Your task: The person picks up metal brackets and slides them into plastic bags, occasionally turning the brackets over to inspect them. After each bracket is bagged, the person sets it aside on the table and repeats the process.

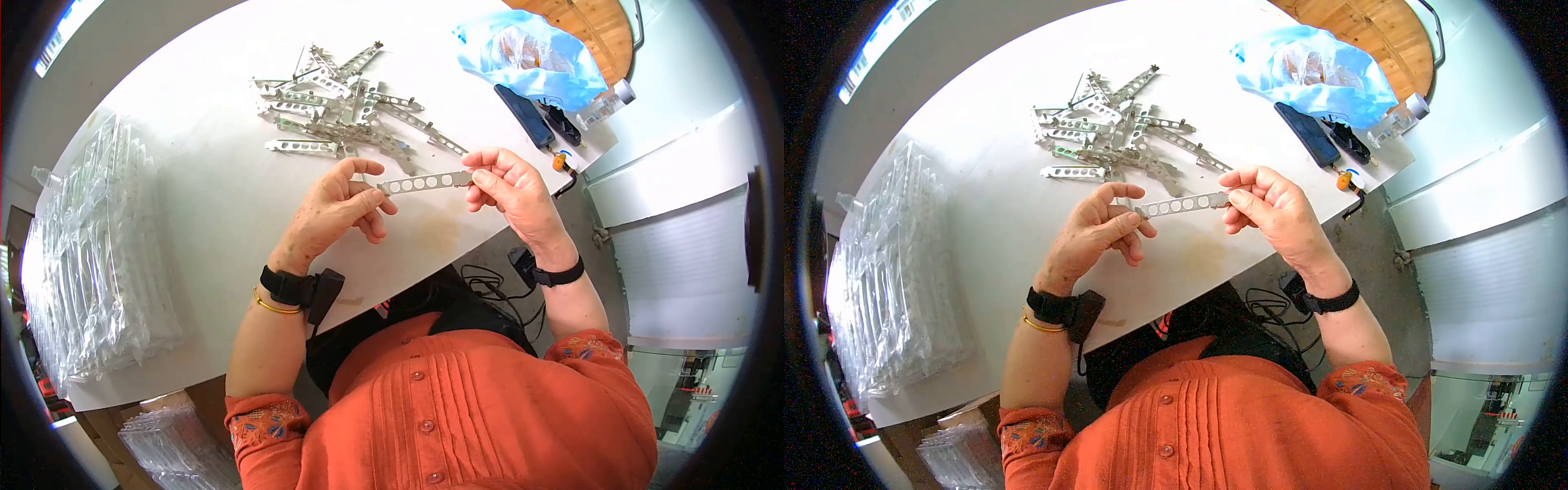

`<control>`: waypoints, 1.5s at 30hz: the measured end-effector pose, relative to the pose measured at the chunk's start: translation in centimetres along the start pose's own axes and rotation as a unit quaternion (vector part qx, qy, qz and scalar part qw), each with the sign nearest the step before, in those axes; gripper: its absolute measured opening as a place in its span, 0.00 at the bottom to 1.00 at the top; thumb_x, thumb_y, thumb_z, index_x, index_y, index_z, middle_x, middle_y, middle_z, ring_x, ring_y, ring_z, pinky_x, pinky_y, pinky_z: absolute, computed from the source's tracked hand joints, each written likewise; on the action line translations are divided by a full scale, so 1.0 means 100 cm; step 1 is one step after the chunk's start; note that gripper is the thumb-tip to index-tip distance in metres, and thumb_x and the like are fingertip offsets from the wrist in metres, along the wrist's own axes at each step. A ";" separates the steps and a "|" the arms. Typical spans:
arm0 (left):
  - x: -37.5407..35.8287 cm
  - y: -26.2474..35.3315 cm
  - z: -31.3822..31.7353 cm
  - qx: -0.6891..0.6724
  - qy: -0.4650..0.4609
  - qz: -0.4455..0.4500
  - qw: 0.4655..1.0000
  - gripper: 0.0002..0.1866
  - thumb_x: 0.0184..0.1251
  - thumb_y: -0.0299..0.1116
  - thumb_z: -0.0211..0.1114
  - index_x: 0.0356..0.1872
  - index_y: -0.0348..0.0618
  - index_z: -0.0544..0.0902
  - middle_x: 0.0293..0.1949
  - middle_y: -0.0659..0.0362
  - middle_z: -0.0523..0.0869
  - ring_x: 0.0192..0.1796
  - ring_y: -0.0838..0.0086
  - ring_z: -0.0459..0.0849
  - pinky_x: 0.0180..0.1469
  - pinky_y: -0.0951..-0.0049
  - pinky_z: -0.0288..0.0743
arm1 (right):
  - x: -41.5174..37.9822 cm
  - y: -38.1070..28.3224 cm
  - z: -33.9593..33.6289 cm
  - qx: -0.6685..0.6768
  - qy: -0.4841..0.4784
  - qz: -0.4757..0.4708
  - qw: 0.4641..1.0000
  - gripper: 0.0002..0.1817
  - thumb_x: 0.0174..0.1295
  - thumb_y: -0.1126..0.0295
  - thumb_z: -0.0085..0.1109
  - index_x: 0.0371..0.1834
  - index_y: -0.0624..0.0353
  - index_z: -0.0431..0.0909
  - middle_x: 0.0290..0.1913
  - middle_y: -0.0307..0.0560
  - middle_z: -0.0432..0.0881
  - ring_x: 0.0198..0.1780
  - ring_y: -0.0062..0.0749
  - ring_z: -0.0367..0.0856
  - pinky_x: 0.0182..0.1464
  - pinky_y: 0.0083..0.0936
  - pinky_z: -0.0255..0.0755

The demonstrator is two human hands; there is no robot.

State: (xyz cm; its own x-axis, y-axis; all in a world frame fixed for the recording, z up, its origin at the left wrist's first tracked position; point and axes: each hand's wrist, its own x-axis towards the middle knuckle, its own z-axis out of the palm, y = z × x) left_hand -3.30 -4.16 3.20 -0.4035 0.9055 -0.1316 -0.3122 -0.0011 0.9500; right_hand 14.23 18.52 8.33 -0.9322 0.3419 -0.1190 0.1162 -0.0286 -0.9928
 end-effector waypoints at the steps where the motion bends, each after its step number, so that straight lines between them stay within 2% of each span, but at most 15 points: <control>1: 0.000 0.000 0.000 0.003 -0.003 0.001 1.000 0.23 0.76 0.32 0.60 0.64 0.32 0.66 0.40 0.47 0.87 0.30 0.72 0.86 0.34 0.72 0.83 | 0.000 0.000 0.000 0.002 0.001 0.001 1.000 0.12 0.74 0.70 0.55 0.56 0.63 0.77 0.37 0.39 0.82 0.37 0.20 0.82 0.43 0.22 0.80; 14: 0.000 -0.002 -0.001 -0.060 -0.033 -0.002 0.998 0.21 0.76 0.33 0.60 0.63 0.32 0.70 0.39 0.49 0.87 0.29 0.72 0.86 0.34 0.72 0.84 | -0.007 -0.011 0.001 0.017 0.000 -0.011 1.000 0.12 0.75 0.71 0.54 0.55 0.64 0.77 0.38 0.41 0.83 0.37 0.20 0.83 0.43 0.21 0.82; 22: -0.005 0.003 0.002 -0.070 -0.055 0.016 0.996 0.16 0.76 0.32 0.60 0.58 0.39 0.69 0.39 0.49 0.87 0.30 0.70 0.87 0.35 0.71 0.83 | -0.019 -0.022 0.005 0.020 0.009 -0.024 0.999 0.11 0.75 0.70 0.54 0.55 0.65 0.78 0.37 0.41 0.83 0.36 0.20 0.83 0.41 0.21 0.81; 25: -0.007 0.007 0.003 -0.081 -0.077 0.010 0.994 0.17 0.75 0.32 0.62 0.58 0.37 0.69 0.39 0.47 0.87 0.32 0.70 0.87 0.38 0.70 0.83 | -0.024 -0.025 0.006 0.011 0.013 -0.034 0.999 0.11 0.75 0.70 0.54 0.54 0.64 0.78 0.36 0.40 0.83 0.36 0.20 0.82 0.41 0.21 0.81; 45: -0.007 0.006 0.002 -0.091 -0.107 0.015 0.990 0.14 0.76 0.30 0.60 0.56 0.38 0.69 0.40 0.49 0.88 0.34 0.70 0.88 0.40 0.70 0.83 | -0.032 -0.024 0.012 0.003 0.028 -0.057 0.998 0.12 0.76 0.68 0.55 0.53 0.64 0.79 0.35 0.40 0.83 0.34 0.20 0.82 0.40 0.20 0.80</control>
State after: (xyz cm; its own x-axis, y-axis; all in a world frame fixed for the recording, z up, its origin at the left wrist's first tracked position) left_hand -3.01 -4.68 3.97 -0.2304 0.9728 -0.0219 -0.4600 -0.0890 0.8834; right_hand 16.54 16.33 11.09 -0.9186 0.3951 -0.0040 0.0075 0.0073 -0.9999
